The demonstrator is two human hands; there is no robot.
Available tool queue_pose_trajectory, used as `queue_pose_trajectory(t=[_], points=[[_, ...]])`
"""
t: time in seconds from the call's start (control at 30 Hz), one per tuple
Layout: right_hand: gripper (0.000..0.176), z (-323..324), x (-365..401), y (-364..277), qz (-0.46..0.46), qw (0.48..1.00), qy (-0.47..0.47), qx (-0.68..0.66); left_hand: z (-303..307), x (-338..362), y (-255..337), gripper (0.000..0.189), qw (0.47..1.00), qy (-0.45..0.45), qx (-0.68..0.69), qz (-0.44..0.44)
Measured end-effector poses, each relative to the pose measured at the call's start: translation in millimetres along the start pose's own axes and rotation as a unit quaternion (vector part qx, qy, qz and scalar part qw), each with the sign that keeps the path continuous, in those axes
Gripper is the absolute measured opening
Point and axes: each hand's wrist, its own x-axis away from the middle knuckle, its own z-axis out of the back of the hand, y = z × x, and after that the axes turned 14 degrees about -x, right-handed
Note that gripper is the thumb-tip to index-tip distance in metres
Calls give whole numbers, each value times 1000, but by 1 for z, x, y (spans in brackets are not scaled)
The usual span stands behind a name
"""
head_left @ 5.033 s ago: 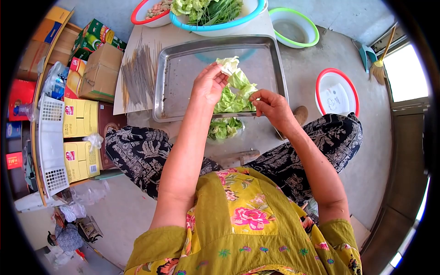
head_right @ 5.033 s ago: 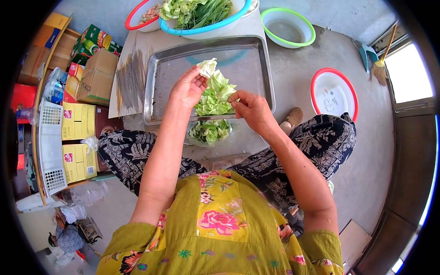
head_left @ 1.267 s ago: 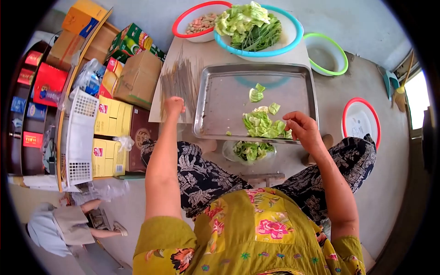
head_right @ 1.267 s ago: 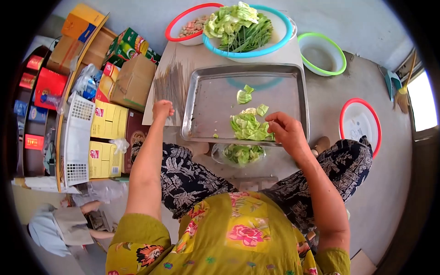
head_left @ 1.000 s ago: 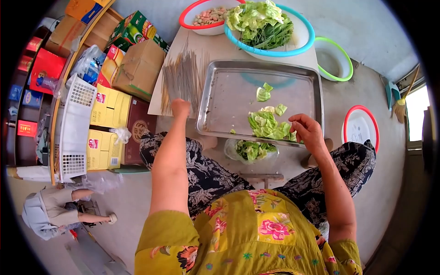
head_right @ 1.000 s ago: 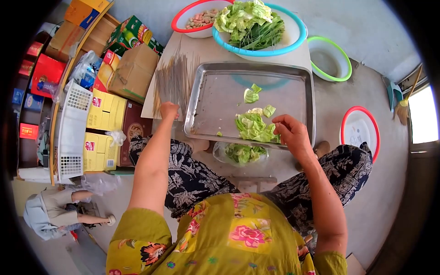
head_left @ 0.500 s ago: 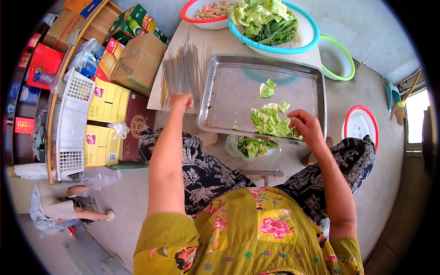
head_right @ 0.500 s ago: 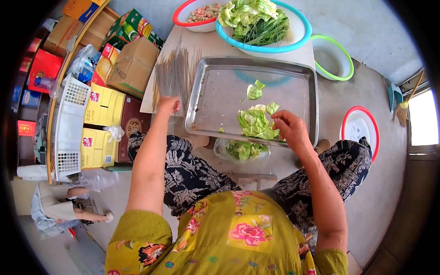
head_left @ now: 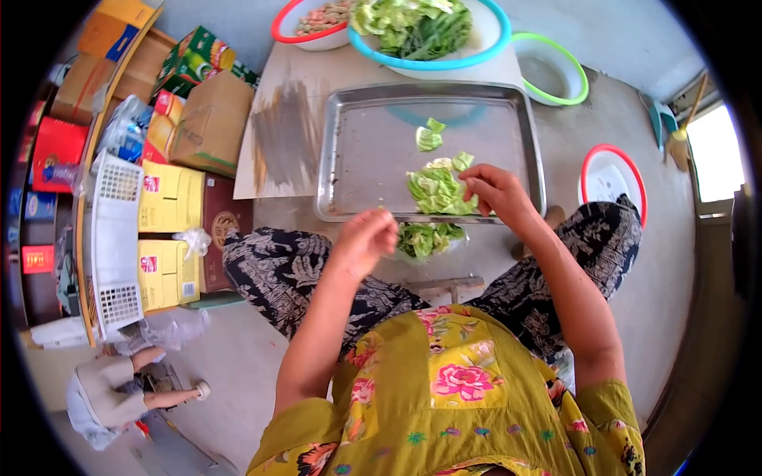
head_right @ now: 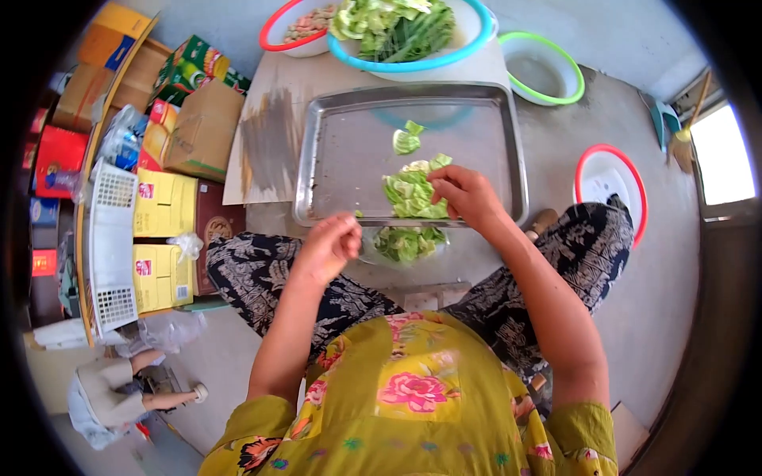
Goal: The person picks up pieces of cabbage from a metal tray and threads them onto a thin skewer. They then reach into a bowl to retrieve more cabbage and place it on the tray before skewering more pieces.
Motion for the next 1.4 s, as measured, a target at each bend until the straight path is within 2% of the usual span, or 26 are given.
queue_pose_trajectory(t=[0.03, 0.07, 0.1, 0.2, 0.27, 0.33, 0.37, 0.43, 0.5, 0.57, 0.6, 0.67, 0.7, 0.73, 0.8, 0.83, 0.9, 0.93, 1.0, 1.03, 1.07, 1.13, 1.17, 1.23, 1.4], points=[[25, -1, 1, -3, -20, 999, 2, -47, -18, 2, -8, 8, 1000, -8, 1, 5], [31, -3, 3, -8, -30, 995, 4, -100, -35, 4, -14, 9, 997, -17, -67, 28], [30, -3, 4, -9, -31, 988, 18, -149, -48, 3, -20, 9, 989, -25, -136, 49], [25, 5, 5, -9, -38, 972, 41, -227, -73, -6, -33, 10, 981, -81, -166, 63], [22, 15, 4, -8, -43, 964, 49, -256, -80, -14, -34, 11, 975, -99, -193, 58], [18, 26, 3, -6, 6, 955, 58, -290, -80, -31, -31, 13, 972, -103, -211, 17], [18, 30, 4, -9, 23, 956, 81, -280, -72, -49, -31, 15, 972, -70, -225, -16], [17, 38, 6, -11, 34, 958, 94, -267, -49, -94, -19, 14, 955, 56, -287, -54], [16, 43, 8, -13, 36, 962, 95, -253, -23, -138, -7, 14, 904, 170, -376, -108], [16, 42, 10, -9, 24, 963, 85, -253, -16, -169, 5, 17, 861, 258, -424, -107], [17, 41, 11, -8, 9, 965, 77, -252, -10, -185, 4, 17, 861, 259, -424, -108], [19, 39, 11, -7, 4, 969, 64, -239, 3, -220, -2, 24, 760, 304, -564, -107], [19, 39, 12, -6, 2, 972, 54, -230, -3, -226, 0, 26, 736, 308, -597, -86], [19, 39, 13, -5, 1, 974, 44, -222, -7, -228, 0, 26, 735, 305, -599, -86], [19, 39, 14, -6, -2, 974, 48, -220, -14, -231, 0, 23, 708, 306, -636, -30], [19, 39, 14, -7, -4, 976, 50, -212, -14, -232, -2, 23, 708, 304, -637, -30], [19, 40, 13, -8, -6, 977, 55, -206, -13, -234, -2, 20, 810, 302, -502, -33], [19, 39, 13, -8, -11, 979, 50, -200, -12, -232, -1, 20, 809, 300, -504, -33], [20, 37, 14, -9, -17, 980, 44, -195, -9, -219, -2, 18, 942, 198, -263, -62], [20, 35, 15, -9, -31, 981, 28, -189, -19, -202, 5, 20, 966, 171, -193, -35], [20, 33, 16, -9, -45, 982, 11, -182, -22, -192, 7, 20, 965, 173, -193, -35], [20, 24, 17, -7, -45, 986, -1, -163, -24, -178, 7, 18, 989, 116, -75, -52], [20, 21, 17, -5, -44, 989, -11, -143, -26, -172, 7, 18, 989, 118, -72, -53], [20, 16, 18, -2, -57, 990, -32, -124, -34, -162, 7, 19, 993, 82, 25, -81], [20, 8, 19, 0, -60, 993, -62, -83, -51, -142, 8, 20, 990, 62, 45, -115]])
